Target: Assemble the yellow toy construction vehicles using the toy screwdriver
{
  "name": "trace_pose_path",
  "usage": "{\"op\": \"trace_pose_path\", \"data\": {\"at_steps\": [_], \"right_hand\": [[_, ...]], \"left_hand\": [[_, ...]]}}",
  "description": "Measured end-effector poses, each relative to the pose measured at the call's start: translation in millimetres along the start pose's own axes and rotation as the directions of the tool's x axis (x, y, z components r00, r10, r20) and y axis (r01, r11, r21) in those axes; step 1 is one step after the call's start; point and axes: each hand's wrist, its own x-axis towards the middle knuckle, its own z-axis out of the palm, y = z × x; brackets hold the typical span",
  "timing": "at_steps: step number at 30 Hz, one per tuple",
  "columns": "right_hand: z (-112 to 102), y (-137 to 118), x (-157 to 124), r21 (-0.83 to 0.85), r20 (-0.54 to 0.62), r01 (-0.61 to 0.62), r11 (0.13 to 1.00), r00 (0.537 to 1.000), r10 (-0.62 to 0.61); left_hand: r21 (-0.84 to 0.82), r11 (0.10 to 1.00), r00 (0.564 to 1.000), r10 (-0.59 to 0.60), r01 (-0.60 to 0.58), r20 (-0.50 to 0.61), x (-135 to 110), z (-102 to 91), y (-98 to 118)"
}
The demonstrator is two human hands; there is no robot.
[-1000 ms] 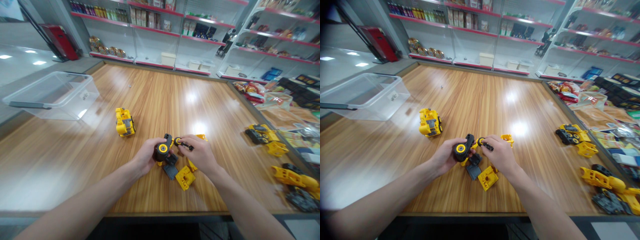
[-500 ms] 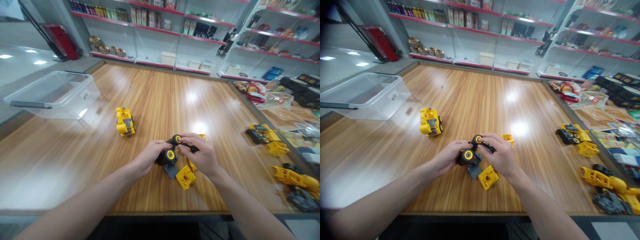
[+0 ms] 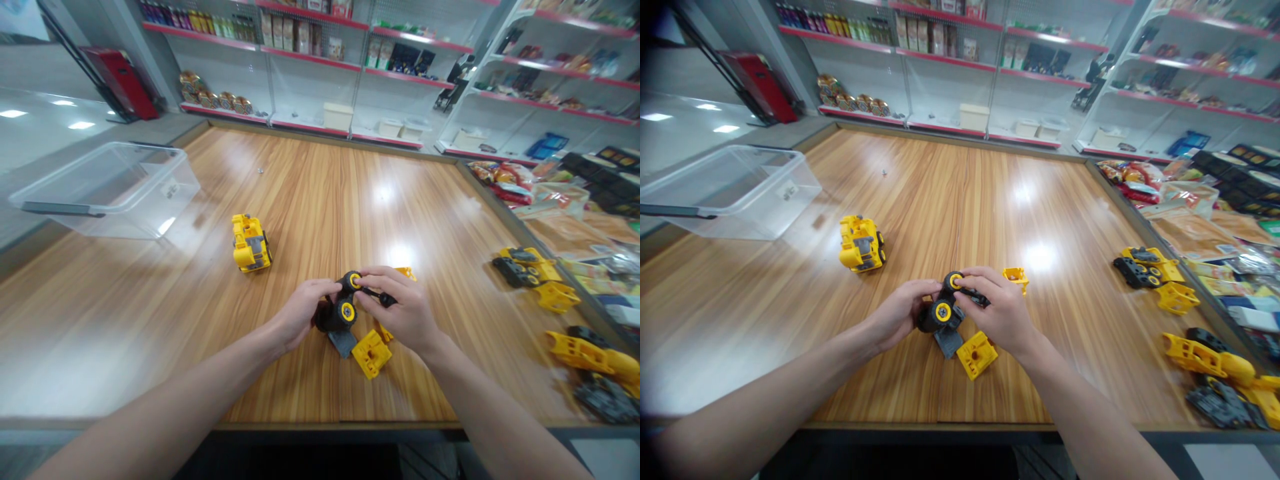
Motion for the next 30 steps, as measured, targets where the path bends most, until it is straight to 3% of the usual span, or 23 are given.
{"op": "trace_pose_path", "data": {"at_steps": [11,18,30], "right_hand": [[0,1,-1,0.013,-0.015,-0.026,1.000,1.000,0.026],[-1,0,2,0.032,0.010,0.002,0.999,1.000,-0.002],[-5,-4,-2,-0.058,0.036,-0.090,0.994,0.995,0.092]], "left_hand": [[0.079,0.987,0.987,0.144,-0.138,-0.073,0,-3.6,-3],[0.159,0.969,0.978,0.169,-0.187,0.121,-3,0.8,5],[0.213,0.962,0.985,0.162,-0.172,0.065,-5,3.0,10]]}}
